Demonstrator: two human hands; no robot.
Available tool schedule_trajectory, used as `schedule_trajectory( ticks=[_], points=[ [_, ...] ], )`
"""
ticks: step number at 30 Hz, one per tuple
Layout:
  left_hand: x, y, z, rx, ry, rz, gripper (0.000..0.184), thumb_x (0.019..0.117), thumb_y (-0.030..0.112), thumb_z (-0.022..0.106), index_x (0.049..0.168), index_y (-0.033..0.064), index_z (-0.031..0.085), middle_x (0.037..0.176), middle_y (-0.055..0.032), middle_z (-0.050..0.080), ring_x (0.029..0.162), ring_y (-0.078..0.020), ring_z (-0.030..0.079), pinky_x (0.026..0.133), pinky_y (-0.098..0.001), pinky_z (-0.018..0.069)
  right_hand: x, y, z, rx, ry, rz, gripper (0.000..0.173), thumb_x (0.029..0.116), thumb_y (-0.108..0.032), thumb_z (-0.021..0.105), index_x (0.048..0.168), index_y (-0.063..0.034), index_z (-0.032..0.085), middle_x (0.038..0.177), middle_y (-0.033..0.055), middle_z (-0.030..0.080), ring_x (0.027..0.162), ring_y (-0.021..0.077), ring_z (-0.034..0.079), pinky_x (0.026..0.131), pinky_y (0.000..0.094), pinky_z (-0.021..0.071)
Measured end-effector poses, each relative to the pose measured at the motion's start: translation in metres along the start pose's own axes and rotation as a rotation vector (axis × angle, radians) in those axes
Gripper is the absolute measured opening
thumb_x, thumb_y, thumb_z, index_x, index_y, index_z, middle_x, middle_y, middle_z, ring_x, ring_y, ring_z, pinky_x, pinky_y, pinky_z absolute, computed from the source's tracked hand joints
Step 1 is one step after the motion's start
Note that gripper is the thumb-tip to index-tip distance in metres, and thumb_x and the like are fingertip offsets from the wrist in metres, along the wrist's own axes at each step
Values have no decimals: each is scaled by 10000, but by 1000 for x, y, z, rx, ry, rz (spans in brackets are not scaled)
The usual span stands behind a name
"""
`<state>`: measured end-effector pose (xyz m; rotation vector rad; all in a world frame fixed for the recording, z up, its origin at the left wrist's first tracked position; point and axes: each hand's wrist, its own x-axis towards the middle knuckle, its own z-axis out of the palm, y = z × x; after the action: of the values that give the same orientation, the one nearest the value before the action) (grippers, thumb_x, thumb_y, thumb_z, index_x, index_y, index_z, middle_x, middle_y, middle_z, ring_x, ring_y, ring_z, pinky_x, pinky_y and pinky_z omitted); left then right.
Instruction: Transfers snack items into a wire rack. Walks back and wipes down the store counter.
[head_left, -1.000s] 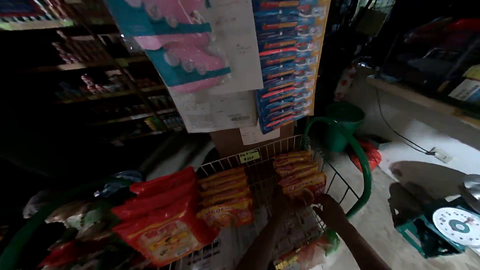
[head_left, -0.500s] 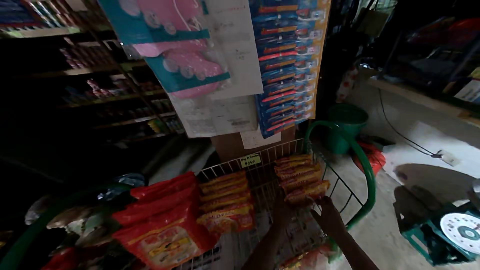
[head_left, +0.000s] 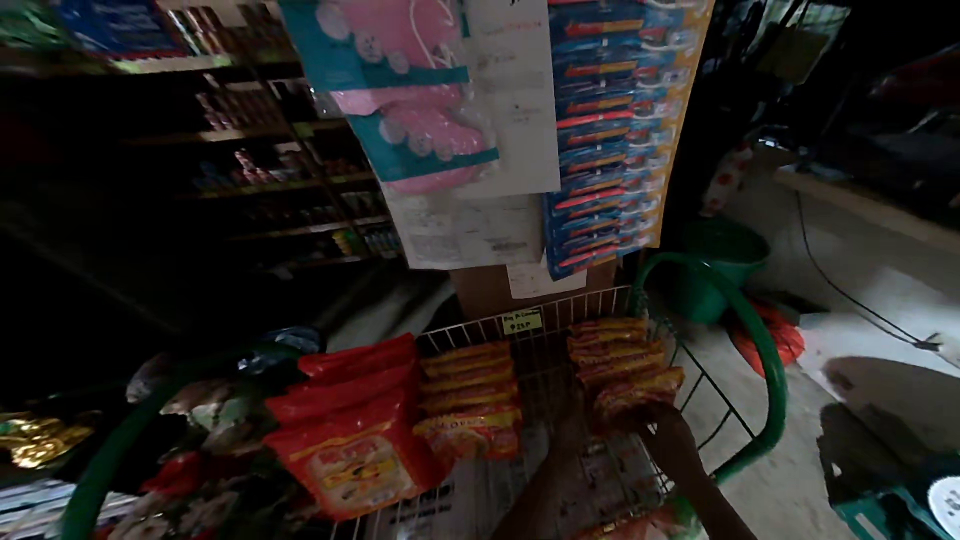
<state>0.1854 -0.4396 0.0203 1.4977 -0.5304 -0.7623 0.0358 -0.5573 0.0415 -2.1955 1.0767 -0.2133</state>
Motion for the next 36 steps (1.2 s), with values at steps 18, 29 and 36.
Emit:
schedule_trajectory(
  ticks=[18,29,36],
  points=[
    [6,72,14,109,3,-149,522,1129,323,328,1547,13,363,1553,-195,433,1387,-255,471,1139,-399,400,-2,10,15,44,80,-71,412,947,-273,717,1207,45,691,1250,268,661,1257,449,576,1112,566,420],
    [65,123,59,864,-17,364,344,1073,246,496,1361,148,658,1332,-112,668,1262,-275,615,1096,-479,457,-2,19,8,145,-10,-111,389,938,-220,715,1239,25,686,1301,260,638,1281,411,566,1123,531,425],
    [97,136,107,1263,-254,50,424,1031,129,542,1447,49,544,1447,-238,542,1361,-436,489,1112,-603,391,-9,11,1,28,-76,-79,482,966,-277,684,1338,24,620,1390,268,576,1347,416,511,1154,517,391]
  ],
)
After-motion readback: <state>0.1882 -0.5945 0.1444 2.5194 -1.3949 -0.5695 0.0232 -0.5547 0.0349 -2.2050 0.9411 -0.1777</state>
